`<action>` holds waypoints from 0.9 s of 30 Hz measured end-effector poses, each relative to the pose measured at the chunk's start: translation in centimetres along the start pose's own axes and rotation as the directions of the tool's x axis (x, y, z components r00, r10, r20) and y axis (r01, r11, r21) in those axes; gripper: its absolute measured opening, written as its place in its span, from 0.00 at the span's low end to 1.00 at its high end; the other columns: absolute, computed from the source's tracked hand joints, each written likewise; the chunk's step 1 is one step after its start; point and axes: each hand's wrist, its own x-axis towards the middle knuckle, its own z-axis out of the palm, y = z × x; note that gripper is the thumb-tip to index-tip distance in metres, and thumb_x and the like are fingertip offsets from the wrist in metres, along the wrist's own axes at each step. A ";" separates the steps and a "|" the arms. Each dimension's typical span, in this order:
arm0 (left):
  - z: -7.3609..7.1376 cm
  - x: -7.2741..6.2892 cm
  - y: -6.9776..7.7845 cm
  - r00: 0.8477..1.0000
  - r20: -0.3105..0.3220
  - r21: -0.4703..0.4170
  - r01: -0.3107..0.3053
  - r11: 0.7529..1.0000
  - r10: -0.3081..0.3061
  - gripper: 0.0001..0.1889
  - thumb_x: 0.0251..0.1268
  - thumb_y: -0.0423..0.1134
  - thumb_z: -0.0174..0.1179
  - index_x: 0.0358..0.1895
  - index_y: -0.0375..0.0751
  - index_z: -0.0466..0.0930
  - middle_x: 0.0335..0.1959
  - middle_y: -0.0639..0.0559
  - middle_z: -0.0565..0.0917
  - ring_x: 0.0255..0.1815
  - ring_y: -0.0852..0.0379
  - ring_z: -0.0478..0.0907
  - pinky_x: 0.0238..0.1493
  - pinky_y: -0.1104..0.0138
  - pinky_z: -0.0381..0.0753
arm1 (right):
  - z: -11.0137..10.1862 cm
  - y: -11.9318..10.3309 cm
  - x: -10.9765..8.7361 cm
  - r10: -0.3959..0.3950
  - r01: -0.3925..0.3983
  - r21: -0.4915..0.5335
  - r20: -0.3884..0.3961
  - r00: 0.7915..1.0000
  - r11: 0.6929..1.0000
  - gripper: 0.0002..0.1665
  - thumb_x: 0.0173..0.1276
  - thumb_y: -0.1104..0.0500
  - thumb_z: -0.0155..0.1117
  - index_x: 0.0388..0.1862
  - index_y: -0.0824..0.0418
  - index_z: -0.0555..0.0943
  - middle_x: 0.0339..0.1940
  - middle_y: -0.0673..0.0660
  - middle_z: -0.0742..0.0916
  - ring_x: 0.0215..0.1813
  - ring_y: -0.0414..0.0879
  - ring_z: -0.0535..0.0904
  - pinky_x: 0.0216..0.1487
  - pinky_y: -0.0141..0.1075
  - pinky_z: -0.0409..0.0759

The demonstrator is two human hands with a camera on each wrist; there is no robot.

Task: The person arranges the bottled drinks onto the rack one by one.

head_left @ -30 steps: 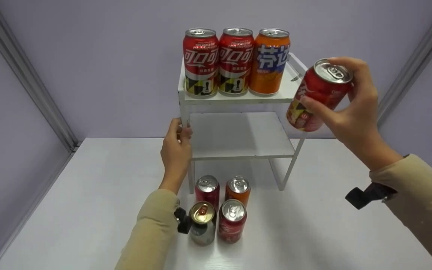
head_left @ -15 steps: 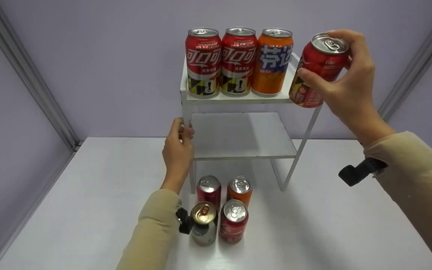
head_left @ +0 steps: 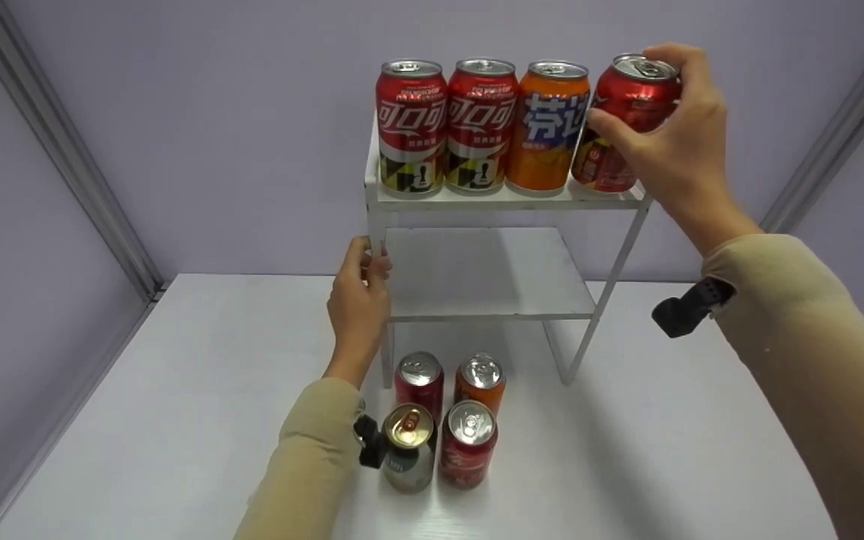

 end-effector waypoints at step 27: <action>0.1 0.1 -0.1 1.000 -0.015 0.001 -0.017 1.000 0.017 0.05 0.78 0.34 0.49 0.49 0.43 0.75 0.37 0.49 0.83 0.40 0.53 0.82 0.34 0.58 0.78 | -1.2 0.9 0.6 -0.009 0.048 -0.146 0.256 0.967 0.988 0.45 0.73 0.45 0.61 0.81 0.51 0.51 0.75 0.59 0.64 0.73 0.57 0.63 0.74 0.49 0.57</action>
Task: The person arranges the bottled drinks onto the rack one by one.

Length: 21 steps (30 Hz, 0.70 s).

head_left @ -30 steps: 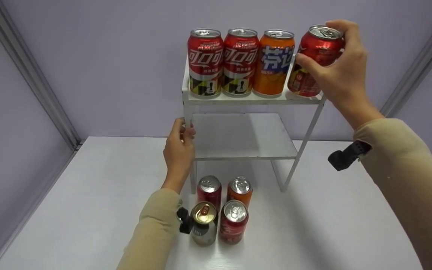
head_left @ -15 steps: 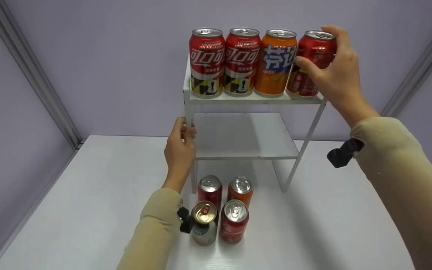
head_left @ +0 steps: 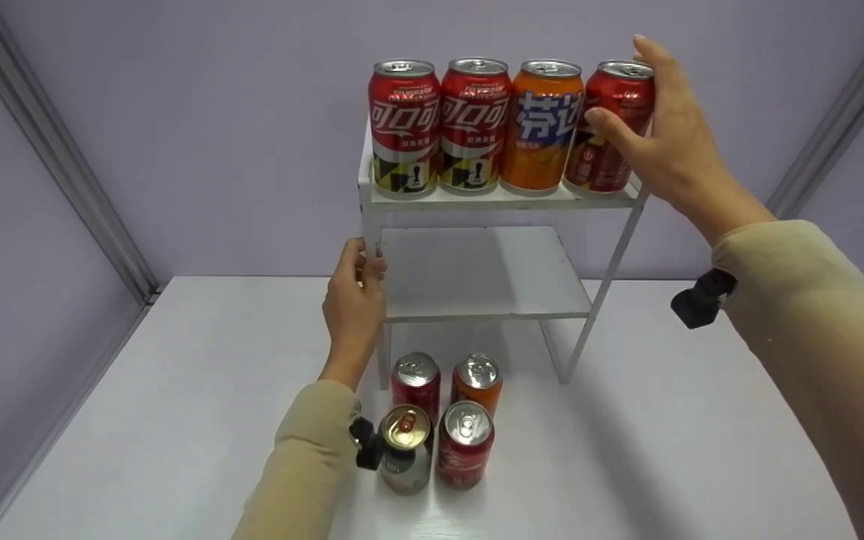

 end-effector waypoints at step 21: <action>0.0 -0.1 0.1 1.000 -0.001 0.002 0.007 1.000 -0.007 0.08 0.78 0.42 0.51 0.49 0.43 0.75 0.37 0.49 0.83 0.39 0.52 0.82 0.33 0.59 0.77 | -2.0 -5.1 3.0 0.187 -0.036 -0.383 0.364 0.912 0.923 0.39 0.78 0.60 0.52 0.80 0.62 0.48 0.76 0.70 0.59 0.76 0.67 0.53 0.72 0.61 0.54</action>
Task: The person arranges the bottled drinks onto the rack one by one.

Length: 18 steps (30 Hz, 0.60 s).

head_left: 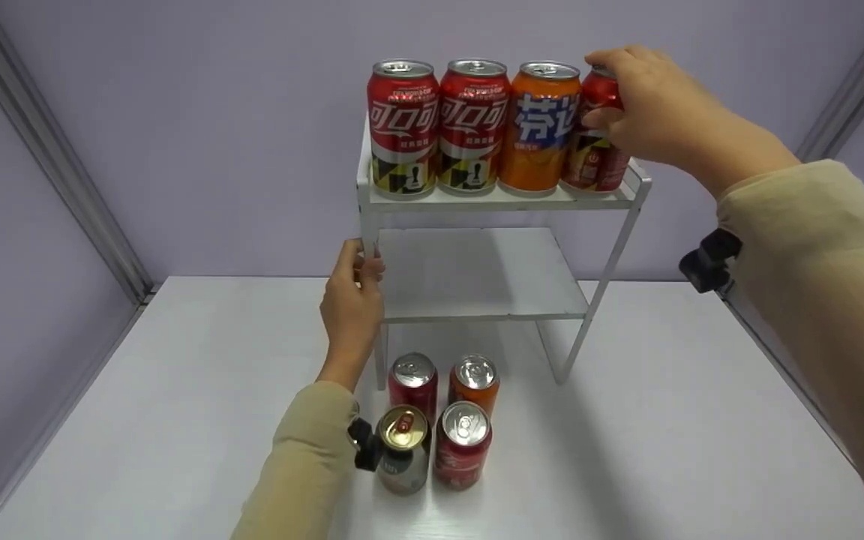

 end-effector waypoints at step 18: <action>0.2 0.0 0.0 1.000 0.008 -0.012 -0.011 1.000 0.011 0.06 0.78 0.36 0.49 0.49 0.43 0.75 0.38 0.49 0.84 0.40 0.53 0.82 0.33 0.59 0.77 | 0.0 0.6 -0.2 -0.034 0.033 0.056 0.026 0.999 0.998 0.37 0.75 0.71 0.42 0.80 0.62 0.48 0.76 0.71 0.57 0.78 0.65 0.47 0.71 0.63 0.52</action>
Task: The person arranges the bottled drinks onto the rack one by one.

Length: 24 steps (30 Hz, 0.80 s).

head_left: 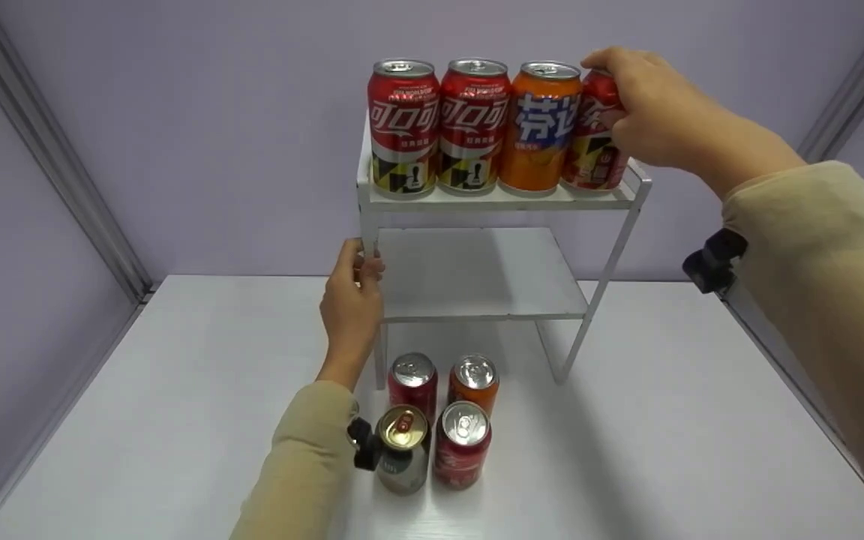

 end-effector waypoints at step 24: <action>0.3 0.1 -0.2 1.000 -0.014 0.010 0.006 1.000 -0.006 0.06 0.78 0.34 0.49 0.49 0.43 0.75 0.36 0.49 0.83 0.36 0.53 0.80 0.32 0.60 0.76 | 0.1 0.7 -0.7 0.002 0.003 0.052 -0.095 0.995 0.999 0.33 0.75 0.70 0.48 0.77 0.59 0.58 0.70 0.70 0.68 0.72 0.66 0.62 0.70 0.60 0.59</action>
